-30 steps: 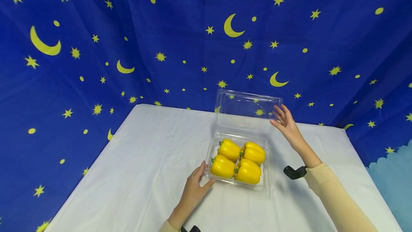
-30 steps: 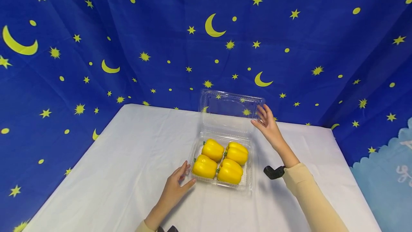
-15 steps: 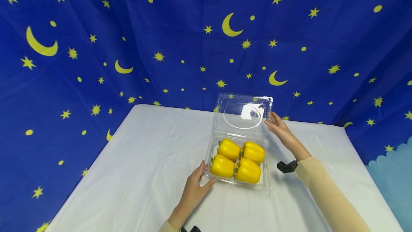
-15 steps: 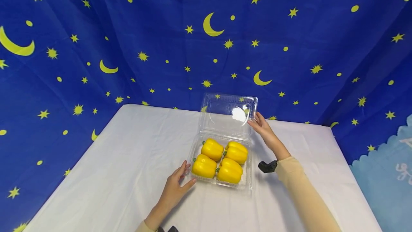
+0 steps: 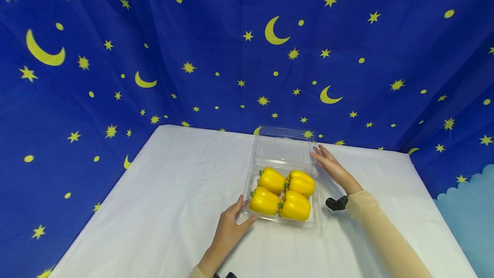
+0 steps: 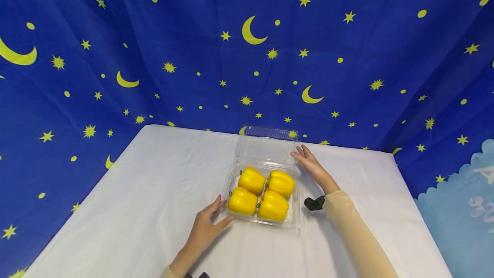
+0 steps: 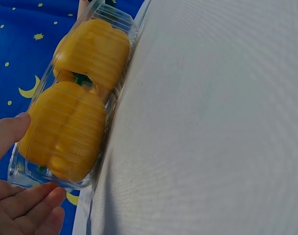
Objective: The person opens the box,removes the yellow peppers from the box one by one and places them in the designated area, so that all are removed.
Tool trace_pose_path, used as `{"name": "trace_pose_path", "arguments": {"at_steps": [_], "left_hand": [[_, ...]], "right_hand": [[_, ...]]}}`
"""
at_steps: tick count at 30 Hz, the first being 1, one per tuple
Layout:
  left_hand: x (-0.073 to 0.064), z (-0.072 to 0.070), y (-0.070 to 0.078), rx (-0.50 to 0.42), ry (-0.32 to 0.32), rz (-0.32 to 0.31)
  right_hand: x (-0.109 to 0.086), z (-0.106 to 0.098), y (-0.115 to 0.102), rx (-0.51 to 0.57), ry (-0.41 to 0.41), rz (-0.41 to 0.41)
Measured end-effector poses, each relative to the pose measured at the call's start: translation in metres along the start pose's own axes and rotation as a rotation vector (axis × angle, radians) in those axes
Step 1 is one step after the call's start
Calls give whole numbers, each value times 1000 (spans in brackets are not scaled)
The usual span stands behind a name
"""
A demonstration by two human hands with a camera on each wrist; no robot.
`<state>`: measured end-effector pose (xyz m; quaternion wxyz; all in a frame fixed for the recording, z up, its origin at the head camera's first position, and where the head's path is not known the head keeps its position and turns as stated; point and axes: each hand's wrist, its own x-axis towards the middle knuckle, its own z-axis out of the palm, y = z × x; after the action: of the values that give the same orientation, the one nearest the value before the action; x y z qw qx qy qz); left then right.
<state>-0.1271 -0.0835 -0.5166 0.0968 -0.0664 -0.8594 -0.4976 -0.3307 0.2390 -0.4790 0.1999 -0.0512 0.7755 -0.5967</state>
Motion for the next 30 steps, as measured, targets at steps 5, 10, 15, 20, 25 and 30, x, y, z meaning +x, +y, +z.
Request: {"name": "trace_pose_path", "arguments": {"at_steps": [5, 10, 15, 20, 25, 30], "left_hand": [[-1, -2, -1, 1, 16, 32], [-1, 0, 1, -6, 6, 34], [-2, -1, 4, -12, -7, 13], [-1, -1, 3, -2, -6, 15], [-1, -1, 3, 4, -3, 4], [0, -4, 1, 5, 2, -5]], "right_hand": [[0, 5, 8, 33, 12, 12], [-6, 2, 11, 39, 0, 28], [-6, 0, 13, 34, -4, 42], [-4, -1, 15, 49, 3, 27], [-7, -4, 15, 117, 20, -15], [-18, -7, 7, 68, 112, -49]]}}
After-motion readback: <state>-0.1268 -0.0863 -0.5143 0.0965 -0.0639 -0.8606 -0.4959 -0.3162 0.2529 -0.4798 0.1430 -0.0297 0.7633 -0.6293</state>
